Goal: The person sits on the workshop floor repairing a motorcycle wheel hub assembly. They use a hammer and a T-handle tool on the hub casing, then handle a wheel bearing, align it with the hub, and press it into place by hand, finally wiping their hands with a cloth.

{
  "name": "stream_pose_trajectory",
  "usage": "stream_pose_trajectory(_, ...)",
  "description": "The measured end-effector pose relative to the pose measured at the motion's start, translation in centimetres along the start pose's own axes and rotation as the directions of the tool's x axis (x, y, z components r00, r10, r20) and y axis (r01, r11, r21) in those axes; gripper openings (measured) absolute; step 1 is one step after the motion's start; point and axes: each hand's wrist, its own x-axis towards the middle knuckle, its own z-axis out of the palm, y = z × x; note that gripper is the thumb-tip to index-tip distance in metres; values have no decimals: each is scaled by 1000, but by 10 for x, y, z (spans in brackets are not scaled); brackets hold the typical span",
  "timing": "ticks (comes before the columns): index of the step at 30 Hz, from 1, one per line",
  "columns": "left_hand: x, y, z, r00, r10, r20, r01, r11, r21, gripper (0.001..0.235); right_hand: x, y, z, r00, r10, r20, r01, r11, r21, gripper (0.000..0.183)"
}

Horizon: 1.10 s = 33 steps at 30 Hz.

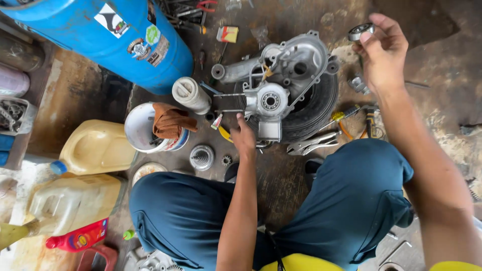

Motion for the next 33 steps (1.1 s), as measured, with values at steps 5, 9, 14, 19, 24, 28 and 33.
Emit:
stream_pose_trajectory(5, -13, 48, -15, 930, -207, 304, 224, 974, -23, 87, -44, 64, -7, 994, 106, -24, -97, 964, 249, 51)
stream_pose_trajectory(9, 25, 10, 10, 849, -245, 469, 441, 817, -372, 91, -39, 74, -2, 997, -7, -80, 18, 991, 136, 44)
stream_pose_trajectory(14, 25, 1, 9, 830, -187, 526, 362, 897, -253, 94, -46, 63, 2, 998, 34, -52, -19, 962, 273, 49)
stream_pose_trajectory(19, 1, 23, 2, 870, -112, 480, 189, 975, -115, 93, -94, 71, -12, 993, 73, -97, -59, 989, 137, 48)
stream_pose_trajectory(24, -17, 50, -1, 911, -78, 405, 63, 997, 50, 110, -130, 86, -27, 979, 66, -193, -62, 998, 27, 46)
stream_pose_trajectory(28, -18, 53, -4, 894, -79, 442, 139, 985, -104, 109, -141, 88, -22, 991, 3, -130, -24, 987, -157, 40)
stream_pose_trajectory(33, -22, 66, -3, 881, -79, 466, 225, 937, -268, 108, -110, 86, -17, 982, -151, -113, 124, 969, -216, 43)
